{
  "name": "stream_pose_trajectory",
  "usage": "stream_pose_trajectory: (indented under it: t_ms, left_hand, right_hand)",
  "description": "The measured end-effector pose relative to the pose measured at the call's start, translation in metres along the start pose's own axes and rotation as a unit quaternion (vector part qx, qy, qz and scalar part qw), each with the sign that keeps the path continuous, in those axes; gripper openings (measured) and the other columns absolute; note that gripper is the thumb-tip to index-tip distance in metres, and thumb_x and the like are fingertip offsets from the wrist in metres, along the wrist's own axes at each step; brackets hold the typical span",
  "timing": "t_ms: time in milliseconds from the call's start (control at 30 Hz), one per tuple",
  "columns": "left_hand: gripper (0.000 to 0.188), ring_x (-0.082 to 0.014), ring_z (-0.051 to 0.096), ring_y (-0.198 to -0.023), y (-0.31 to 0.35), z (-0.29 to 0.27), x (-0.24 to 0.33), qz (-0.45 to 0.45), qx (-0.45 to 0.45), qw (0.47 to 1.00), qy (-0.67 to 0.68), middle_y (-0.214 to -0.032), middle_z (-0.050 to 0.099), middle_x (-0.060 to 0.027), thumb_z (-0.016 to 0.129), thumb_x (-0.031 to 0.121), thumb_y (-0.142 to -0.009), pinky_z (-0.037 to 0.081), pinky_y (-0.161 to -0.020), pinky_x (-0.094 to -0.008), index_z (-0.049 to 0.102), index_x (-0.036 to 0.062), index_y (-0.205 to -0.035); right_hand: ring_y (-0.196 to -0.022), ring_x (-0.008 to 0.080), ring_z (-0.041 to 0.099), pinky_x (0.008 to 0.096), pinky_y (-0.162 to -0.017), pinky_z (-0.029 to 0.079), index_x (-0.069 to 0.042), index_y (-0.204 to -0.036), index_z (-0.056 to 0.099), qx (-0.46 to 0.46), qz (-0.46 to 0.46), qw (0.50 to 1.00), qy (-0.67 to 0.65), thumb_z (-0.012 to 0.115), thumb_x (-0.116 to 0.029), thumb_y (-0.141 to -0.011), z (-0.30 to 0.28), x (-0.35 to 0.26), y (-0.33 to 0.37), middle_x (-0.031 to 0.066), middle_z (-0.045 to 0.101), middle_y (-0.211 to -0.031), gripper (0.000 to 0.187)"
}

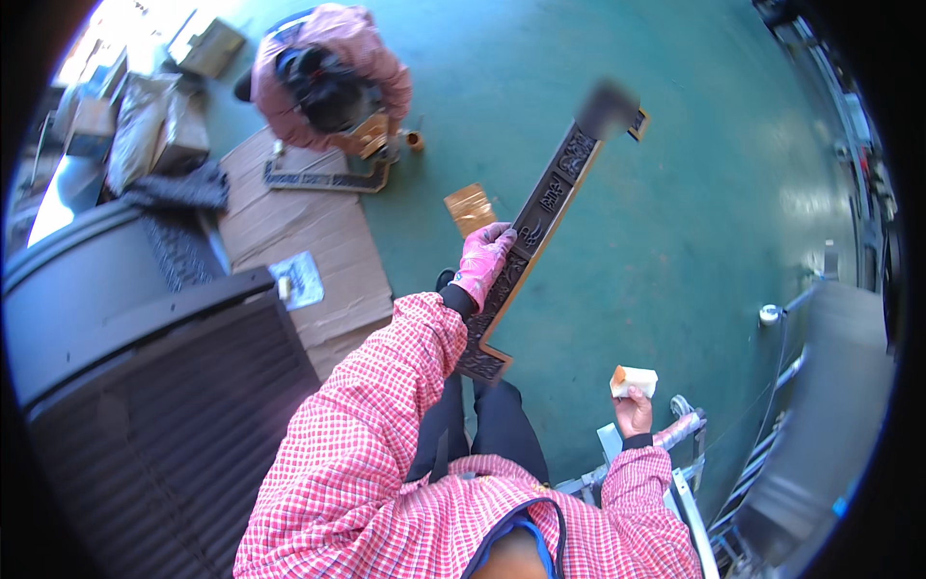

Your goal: The person sits on the floor and applies a brown finish to a dark, ornate metal bracket using a sponge. They repeatedly dip the sponge into a small container of finish and wipe it across the bracket's surface, occasionally repositioning the bracket to reach different areas.

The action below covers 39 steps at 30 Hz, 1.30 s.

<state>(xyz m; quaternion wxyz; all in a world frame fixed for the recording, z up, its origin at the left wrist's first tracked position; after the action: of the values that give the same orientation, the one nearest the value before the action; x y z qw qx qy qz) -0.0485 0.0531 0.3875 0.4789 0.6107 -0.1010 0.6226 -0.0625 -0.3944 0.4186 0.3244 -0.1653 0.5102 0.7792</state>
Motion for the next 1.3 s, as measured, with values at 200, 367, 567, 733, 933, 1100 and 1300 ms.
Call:
stream_pose_trajectory:
  t_ms: [200,367,567,733,933,1100,1300]
  left_hand:
    - [0.033,-0.0114,0.059,-0.093,-0.102,0.060,-0.063,-0.037,-0.061,0.997,0.000,-0.105,0.067,-0.0045,0.068,0.011,-0.090,0.048,-0.086,-0.0253,0.060,-0.0025,-0.120]
    - [0.032,-0.0118,0.058,-0.089,-0.192,0.059,-0.173,-0.083,-0.044,0.994,0.059,-0.102,0.065,-0.0024,0.066,0.010,-0.090,0.047,-0.081,-0.0257,0.058,-0.0012,-0.120]
    - [0.024,-0.0091,0.057,-0.075,-0.282,0.052,-0.297,-0.101,-0.004,0.989,0.110,-0.090,0.064,0.0016,0.065,0.007,-0.089,0.047,-0.068,-0.0235,0.061,0.0032,-0.113]
    - [0.021,-0.0099,0.057,-0.070,-0.303,0.069,-0.375,-0.110,0.036,0.979,0.169,-0.087,0.063,0.0018,0.066,0.005,-0.088,0.046,-0.064,-0.0225,0.061,0.0066,-0.108]
    - [0.031,-0.0121,0.057,-0.073,-0.293,0.077,-0.434,-0.165,0.049,0.980,0.097,-0.090,0.059,-0.0023,0.067,0.004,-0.088,0.050,-0.067,-0.0254,0.049,0.0083,-0.112]
    - [0.021,-0.0136,0.061,-0.078,-0.275,0.072,-0.439,-0.279,-0.072,0.957,-0.026,-0.096,0.060,-0.0026,0.069,0.008,-0.088,0.054,-0.066,-0.0265,0.053,0.0085,-0.102]
    - [0.047,-0.0271,0.062,-0.097,-0.265,0.075,-0.376,0.226,-0.225,0.786,-0.529,-0.107,0.063,-0.0082,0.081,0.014,-0.071,0.051,-0.081,-0.0380,0.059,0.0084,-0.112]
  right_hand:
    - [-0.117,0.0247,0.055,0.0423,-0.102,0.044,-0.009,-0.127,0.052,0.053,-0.082,0.995,-0.025,0.071,-0.003,-0.075,0.003,0.001,-0.032,0.0060,0.059,-0.122,0.056]
    - [-0.113,0.0239,0.057,0.0407,-0.101,0.045,-0.008,-0.126,0.053,0.067,-0.116,0.990,-0.045,0.072,-0.004,-0.074,-0.016,0.035,-0.134,0.0054,0.060,-0.118,0.055]
    - [-0.106,0.0206,0.059,0.0372,-0.095,0.047,-0.003,-0.124,0.053,0.153,-0.183,0.971,0.012,0.072,-0.002,-0.076,-0.072,0.098,-0.239,0.0063,0.061,-0.113,0.051]
    - [-0.099,0.0182,0.063,0.0315,-0.085,0.053,0.000,-0.122,0.052,0.233,-0.240,0.938,0.086,0.070,0.002,-0.077,-0.097,0.134,-0.298,0.0094,0.063,-0.110,0.048]
    - [-0.092,0.0156,0.064,0.0269,-0.079,0.055,-0.001,-0.112,0.053,0.275,-0.293,0.895,0.195,0.072,0.005,-0.079,-0.116,0.153,-0.366,0.0077,0.063,-0.105,0.038]
    - [-0.085,0.0128,0.064,0.0272,-0.075,0.054,-0.003,-0.106,0.057,0.332,-0.312,0.840,0.295,0.074,0.001,-0.077,-0.129,0.157,-0.378,0.0061,0.065,-0.097,0.035]
    - [-0.084,0.0183,0.066,0.0308,-0.075,0.052,-0.004,-0.102,0.058,0.349,-0.327,0.769,0.424,0.076,-0.001,-0.074,-0.180,0.132,-0.401,0.0073,0.067,-0.089,0.033]
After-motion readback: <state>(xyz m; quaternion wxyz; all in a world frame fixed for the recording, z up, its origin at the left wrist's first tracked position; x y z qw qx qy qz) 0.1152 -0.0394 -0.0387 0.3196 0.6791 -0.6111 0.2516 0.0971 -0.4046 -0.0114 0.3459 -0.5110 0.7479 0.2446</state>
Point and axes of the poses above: each hand's wrist, its own y-axis away from the middle knuckle, its own z-axis out of the palm, x = y × z, the point moved 2 cm from there along -y, towards the middle knuckle
